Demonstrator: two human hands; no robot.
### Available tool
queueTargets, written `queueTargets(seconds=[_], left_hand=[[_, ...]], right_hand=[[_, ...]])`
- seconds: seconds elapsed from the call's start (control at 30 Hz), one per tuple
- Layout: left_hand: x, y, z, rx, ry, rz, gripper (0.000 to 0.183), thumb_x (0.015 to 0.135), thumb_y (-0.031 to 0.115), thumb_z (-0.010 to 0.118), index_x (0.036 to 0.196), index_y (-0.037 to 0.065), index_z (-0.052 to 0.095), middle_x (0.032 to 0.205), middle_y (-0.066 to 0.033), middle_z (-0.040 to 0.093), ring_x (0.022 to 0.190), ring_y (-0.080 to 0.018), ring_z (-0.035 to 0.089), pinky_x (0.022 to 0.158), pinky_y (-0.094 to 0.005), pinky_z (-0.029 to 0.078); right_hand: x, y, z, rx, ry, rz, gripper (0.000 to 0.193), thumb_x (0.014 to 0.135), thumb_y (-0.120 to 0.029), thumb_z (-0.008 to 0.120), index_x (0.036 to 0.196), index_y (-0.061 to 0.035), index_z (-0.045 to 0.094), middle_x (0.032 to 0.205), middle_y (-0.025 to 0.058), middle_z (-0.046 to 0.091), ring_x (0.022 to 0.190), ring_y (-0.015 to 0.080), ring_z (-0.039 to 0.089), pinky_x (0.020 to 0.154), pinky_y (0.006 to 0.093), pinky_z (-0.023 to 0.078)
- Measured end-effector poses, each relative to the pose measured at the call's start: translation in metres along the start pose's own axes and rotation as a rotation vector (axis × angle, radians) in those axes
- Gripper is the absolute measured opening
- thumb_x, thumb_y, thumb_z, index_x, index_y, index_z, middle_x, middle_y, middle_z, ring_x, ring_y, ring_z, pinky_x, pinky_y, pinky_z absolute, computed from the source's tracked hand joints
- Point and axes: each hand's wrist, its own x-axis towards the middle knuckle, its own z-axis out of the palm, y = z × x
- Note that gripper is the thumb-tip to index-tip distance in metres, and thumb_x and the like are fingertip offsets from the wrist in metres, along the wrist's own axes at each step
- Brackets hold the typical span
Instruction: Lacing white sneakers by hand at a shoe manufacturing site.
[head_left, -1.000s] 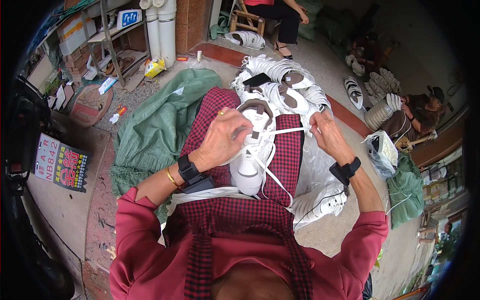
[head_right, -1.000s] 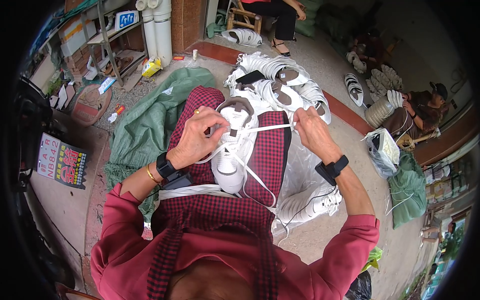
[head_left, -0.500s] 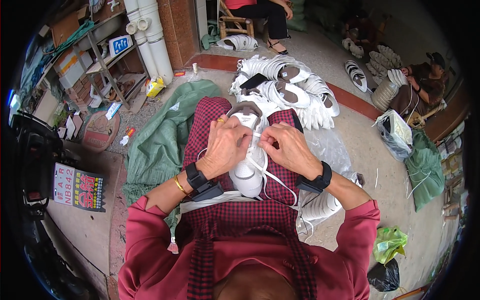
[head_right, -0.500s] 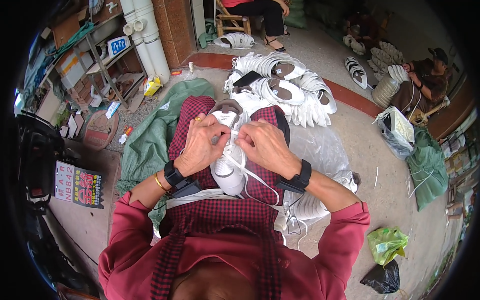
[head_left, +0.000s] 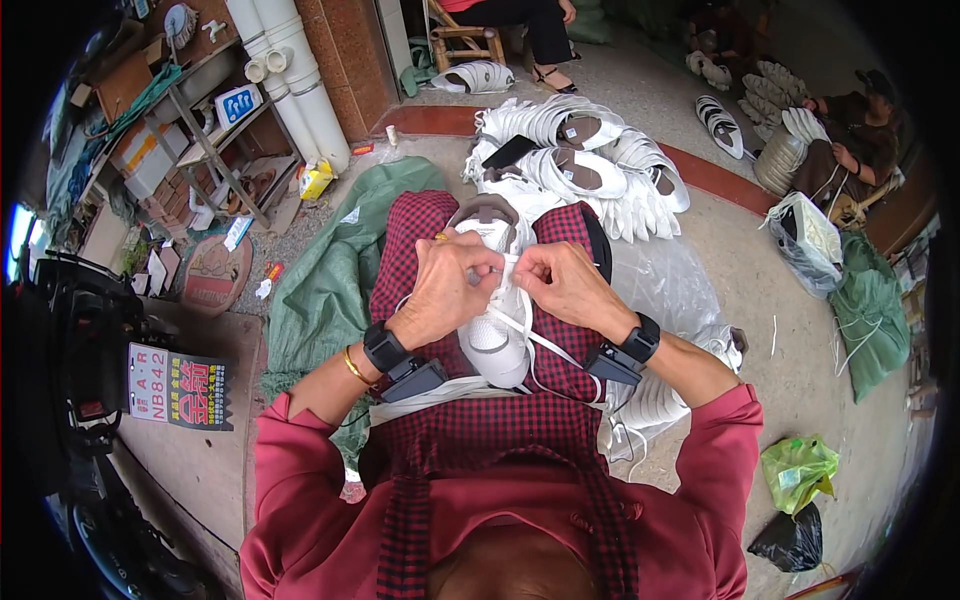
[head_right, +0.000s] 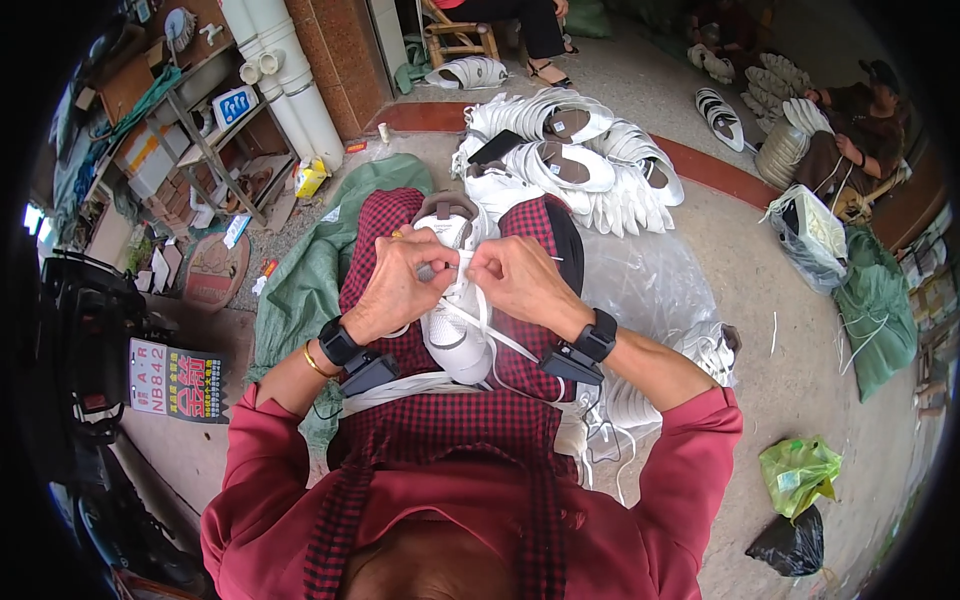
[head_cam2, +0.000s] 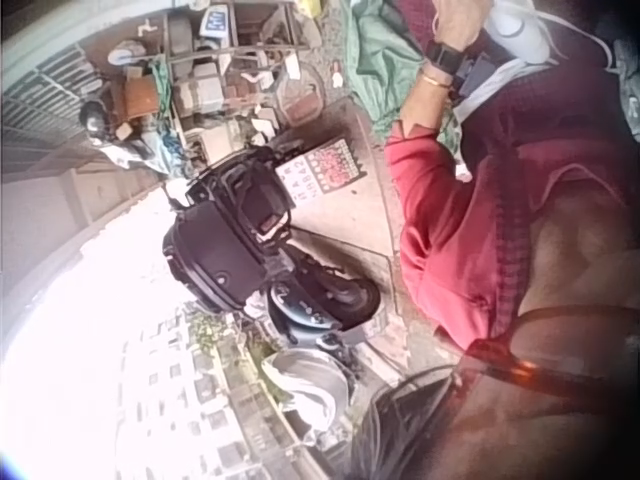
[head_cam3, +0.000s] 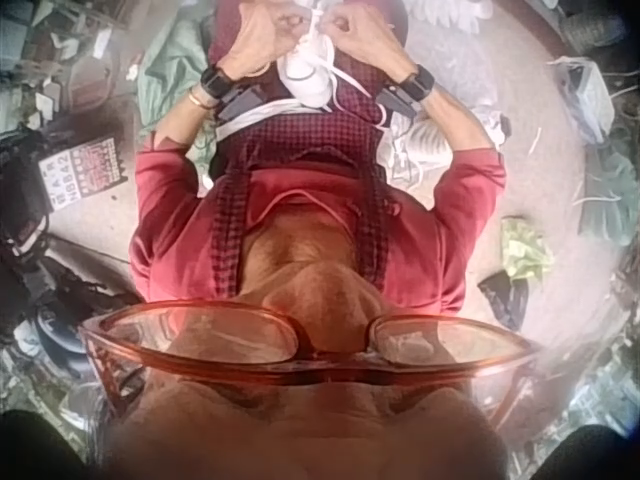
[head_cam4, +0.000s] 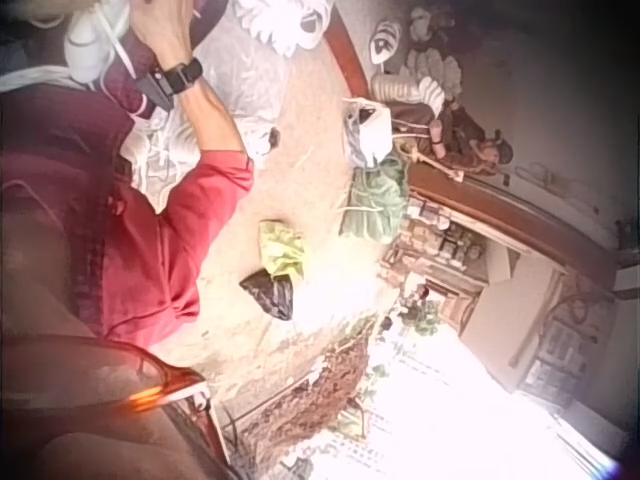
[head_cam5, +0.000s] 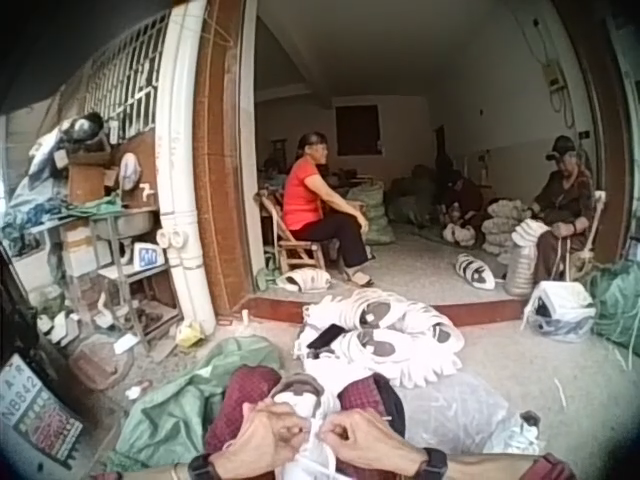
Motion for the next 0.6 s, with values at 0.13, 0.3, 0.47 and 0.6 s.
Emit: queueTargets(seconds=[0.13,0.3,0.47,0.6], left_hand=[[0.004,0.013,-0.007,0.107,-0.097,-0.036,0.011,0.074,0.003,0.072,0.082,0.009,0.069,0.081,-0.0015,0.060,0.084,-0.0230,0.057,0.080,-0.0420,0.033],[0.003,0.017,-0.007,0.332,-0.145,0.070,0.020,0.075,0.002,0.067,0.094,0.005,0.065,0.095,-0.0080,0.059,0.088,-0.0274,0.058,0.078,-0.0441,0.033],[0.010,0.028,-0.008,0.484,-0.231,0.077,0.022,0.076,0.005,0.067,0.097,0.004,0.061,0.106,-0.0132,0.057,0.090,-0.0329,0.060,0.078,-0.0460,0.034],[0.019,0.029,-0.013,0.411,-0.326,-0.017,0.021,0.075,0.006,0.069,0.096,0.005,0.064,0.096,-0.0086,0.060,0.087,-0.0301,0.064,0.078,-0.0462,0.034]], right_hand=[[0.002,-0.003,-0.009,-0.112,0.008,0.049,0.018,0.081,-0.017,0.075,0.090,-0.0040,0.068,0.069,0.0099,0.065,0.058,0.0231,0.062,0.056,0.0379,0.047],[0.005,-0.008,-0.012,-0.134,-0.025,-0.255,0.062,0.073,-0.010,0.081,0.127,-0.0096,0.052,0.082,0.0059,0.054,0.068,0.0184,0.057,0.061,0.0342,0.048],[0.014,-0.006,-0.015,-0.241,-0.082,-0.359,0.054,0.070,-0.013,0.084,0.116,-0.0071,0.055,0.075,0.0072,0.053,0.066,0.0238,0.056,0.059,0.0386,0.044],[0.017,-0.005,-0.018,-0.249,-0.111,-0.304,0.057,0.066,-0.015,0.085,0.112,-0.0053,0.053,0.079,0.0126,0.060,0.074,0.0286,0.062,0.066,0.0419,0.048]])
